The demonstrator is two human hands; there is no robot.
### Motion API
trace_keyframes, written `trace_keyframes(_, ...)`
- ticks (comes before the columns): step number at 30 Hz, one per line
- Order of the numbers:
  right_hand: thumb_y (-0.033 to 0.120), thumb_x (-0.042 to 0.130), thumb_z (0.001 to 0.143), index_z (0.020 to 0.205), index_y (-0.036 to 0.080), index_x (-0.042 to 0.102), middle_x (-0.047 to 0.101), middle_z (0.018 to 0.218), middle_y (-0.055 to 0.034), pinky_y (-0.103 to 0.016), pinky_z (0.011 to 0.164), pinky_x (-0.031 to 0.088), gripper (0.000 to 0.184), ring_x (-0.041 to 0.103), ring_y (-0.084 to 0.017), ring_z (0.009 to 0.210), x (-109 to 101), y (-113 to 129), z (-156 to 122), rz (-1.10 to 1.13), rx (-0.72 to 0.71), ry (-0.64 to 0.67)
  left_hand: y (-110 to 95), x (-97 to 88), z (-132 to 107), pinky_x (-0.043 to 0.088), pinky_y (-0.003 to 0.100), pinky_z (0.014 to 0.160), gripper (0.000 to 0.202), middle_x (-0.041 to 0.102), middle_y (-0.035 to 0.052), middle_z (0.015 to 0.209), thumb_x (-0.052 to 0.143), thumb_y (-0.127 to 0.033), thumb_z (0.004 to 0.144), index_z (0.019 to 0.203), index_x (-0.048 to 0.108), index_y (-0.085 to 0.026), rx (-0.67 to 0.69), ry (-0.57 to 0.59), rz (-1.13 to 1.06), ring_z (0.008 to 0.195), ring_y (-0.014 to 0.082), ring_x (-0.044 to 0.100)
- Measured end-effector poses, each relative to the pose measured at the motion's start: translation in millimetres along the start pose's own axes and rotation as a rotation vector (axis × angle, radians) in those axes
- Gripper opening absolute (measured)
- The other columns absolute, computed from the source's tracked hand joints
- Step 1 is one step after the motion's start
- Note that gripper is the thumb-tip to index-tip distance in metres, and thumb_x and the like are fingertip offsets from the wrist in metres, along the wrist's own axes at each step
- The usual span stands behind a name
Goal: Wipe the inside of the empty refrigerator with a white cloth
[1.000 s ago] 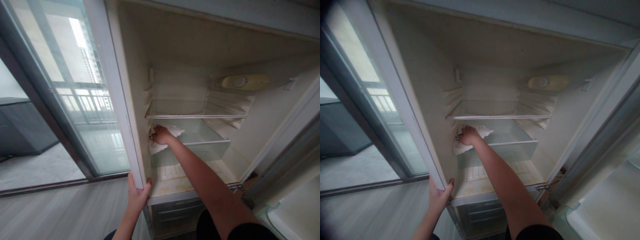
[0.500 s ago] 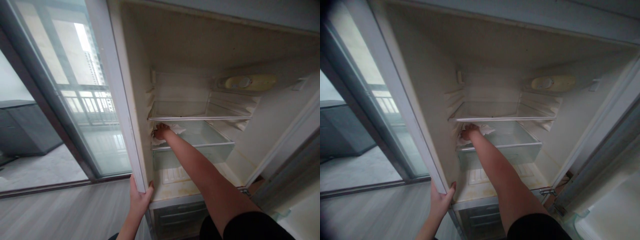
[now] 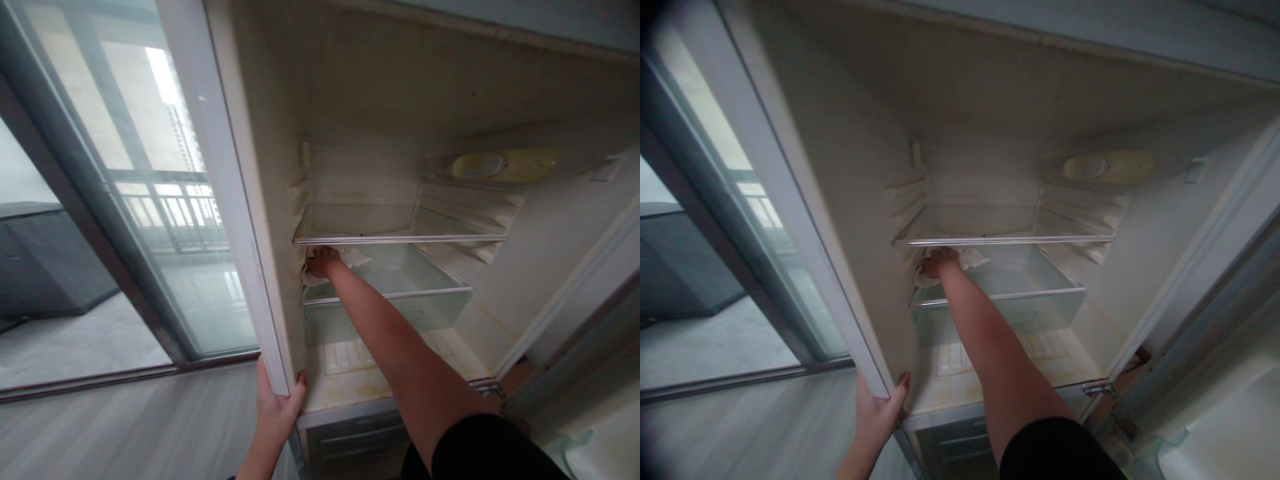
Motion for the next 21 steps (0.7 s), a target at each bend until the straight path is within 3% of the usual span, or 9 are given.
trace_keyframes(4, 0.049, 0.034, 0.098, 0.151, 0.014, 0.040, 0.034, 0.157, -0.0186, -0.048, 0.116, 0.031, 0.064, 0.033, -0.032, 0.145, -1.1, -0.3, -2.5, -0.033, 0.018, -0.007, 7.3, 2.1, -1.8, 0.050, 0.047, 0.097, 0.067, 0.062, 0.0120, 0.114, 0.072, -0.038, 0.074, 0.132, 0.047, -0.016, -0.028, 0.019, -0.025, 0.104, 0.0283, 0.063)
trace_keyframes(12, 0.048, 0.028, 0.099, 0.152, 0.014, 0.039, 0.034, 0.157, -0.0188, -0.050, 0.115, 0.030, 0.063, 0.034, -0.034, 0.144, -0.1, -1.8, -1.0, -0.047, 0.014, -0.014, 10.5, 3.0, -1.8, 0.048, 0.048, 0.100, 0.066, 0.060, 0.0114, 0.115, 0.073, -0.038, 0.074, 0.131, 0.047, -0.018, -0.008, 0.016, -0.024, 0.107, 0.0287, 0.061)
trace_keyframes(21, 0.047, 0.028, 0.099, 0.146, 0.015, 0.047, 0.041, 0.153, -0.0171, -0.047, 0.113, 0.033, 0.060, 0.038, -0.032, 0.141, 1.1, -2.2, 0.9, -0.028, -0.001, -0.049, 7.7, 1.1, -1.8, 0.050, 0.046, 0.096, 0.063, 0.061, 0.0107, 0.112, 0.071, -0.040, 0.076, 0.130, 0.048, -0.017, 0.003, 0.021, 0.020, 0.103, 0.0277, 0.062)
Point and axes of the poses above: each hand's wrist, its own z-axis towards the middle knuckle, its own x-axis out of the palm, y = z × x, the point moved 7 cm from there along z, towards the middle knuckle
